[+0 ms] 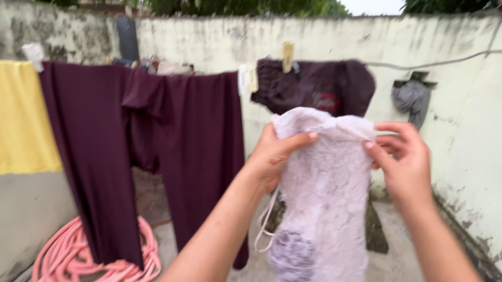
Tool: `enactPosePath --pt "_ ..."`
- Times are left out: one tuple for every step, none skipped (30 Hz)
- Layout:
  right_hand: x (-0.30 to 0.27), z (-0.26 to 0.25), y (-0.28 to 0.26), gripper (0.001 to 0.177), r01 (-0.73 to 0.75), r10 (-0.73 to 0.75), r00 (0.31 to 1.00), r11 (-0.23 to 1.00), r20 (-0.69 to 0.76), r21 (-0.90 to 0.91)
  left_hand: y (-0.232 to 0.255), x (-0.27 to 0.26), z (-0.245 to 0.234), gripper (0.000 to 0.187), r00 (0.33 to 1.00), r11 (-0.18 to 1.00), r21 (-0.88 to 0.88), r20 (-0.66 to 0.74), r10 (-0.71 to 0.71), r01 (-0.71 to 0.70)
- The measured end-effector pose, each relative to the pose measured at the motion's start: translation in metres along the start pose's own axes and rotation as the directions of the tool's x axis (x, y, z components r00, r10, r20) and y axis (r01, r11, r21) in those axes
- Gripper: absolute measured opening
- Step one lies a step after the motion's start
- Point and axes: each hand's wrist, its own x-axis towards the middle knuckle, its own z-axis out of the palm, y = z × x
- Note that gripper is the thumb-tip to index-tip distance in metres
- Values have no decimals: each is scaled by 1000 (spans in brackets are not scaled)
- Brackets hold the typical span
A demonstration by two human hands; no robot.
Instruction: The person hangs laundry on a clothesline by taking items of clothing from a metal bowl and securing them to the line using clothespins.
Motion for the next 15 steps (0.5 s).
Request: enactPosePath --pt "-7 0 2 36 13 -13 1000 1000 -9 -3 -4 16 17 31 999 998 -42 32 42 -41" --pt "-23 4 8 30 264 -345 909 911 -236 -317 -8 29 32 29 994 993 -86 62 85 -79" --pt "-37 4 17 25 377 -674 670 670 -311 -640 -12 41 48 29 993 992 -92 75 96 -89" --pt "-52 11 30 31 465 -711 672 624 -208 -628 -17 51 63 28 978 984 -102 134 162 -149" --pt "-56 17 44 39 553 -743 660 576 -106 -602 -20 61 76 28 954 971 -109 192 229 -211" --pt "-51 20 59 44 558 -757 650 536 -69 -634 -23 68 89 28 948 968 -111 204 244 -225" --pt "-45 20 76 49 559 -766 642 497 -33 -664 -27 72 102 27 919 978 -30 339 202 -204" --pt "-31 12 92 49 563 -776 629 488 -37 -667 -30 74 113 25 874 979 56 464 148 -195" --pt "-15 -1 107 47 558 -775 631 496 -48 -665 -32 71 123 31 811 888 246 548 204 -389" --pt "1 -13 119 46 552 -766 642 503 -47 -666 -34 66 133 37 738 721 398 635 230 -567" --pt "17 -23 129 45 547 -757 653 504 -36 -668 -35 59 143 38 697 577 486 683 218 -657" --pt "31 -31 136 44 548 -753 658 503 -26 -669 -33 56 152 39 658 411 549 727 196 -728" --pt "44 -36 139 43 556 -752 658 500 -15 -664 -30 55 158 39 655 399 549 729 202 -734" --pt "64 -42 137 42 564 -759 651 489 -6 -666 -29 51 161 55 570 268 503 736 366 -822" --pt "83 -46 133 41 576 -765 644 478 7 -663 -28 51 160 72 453 122 458 735 505 -880"
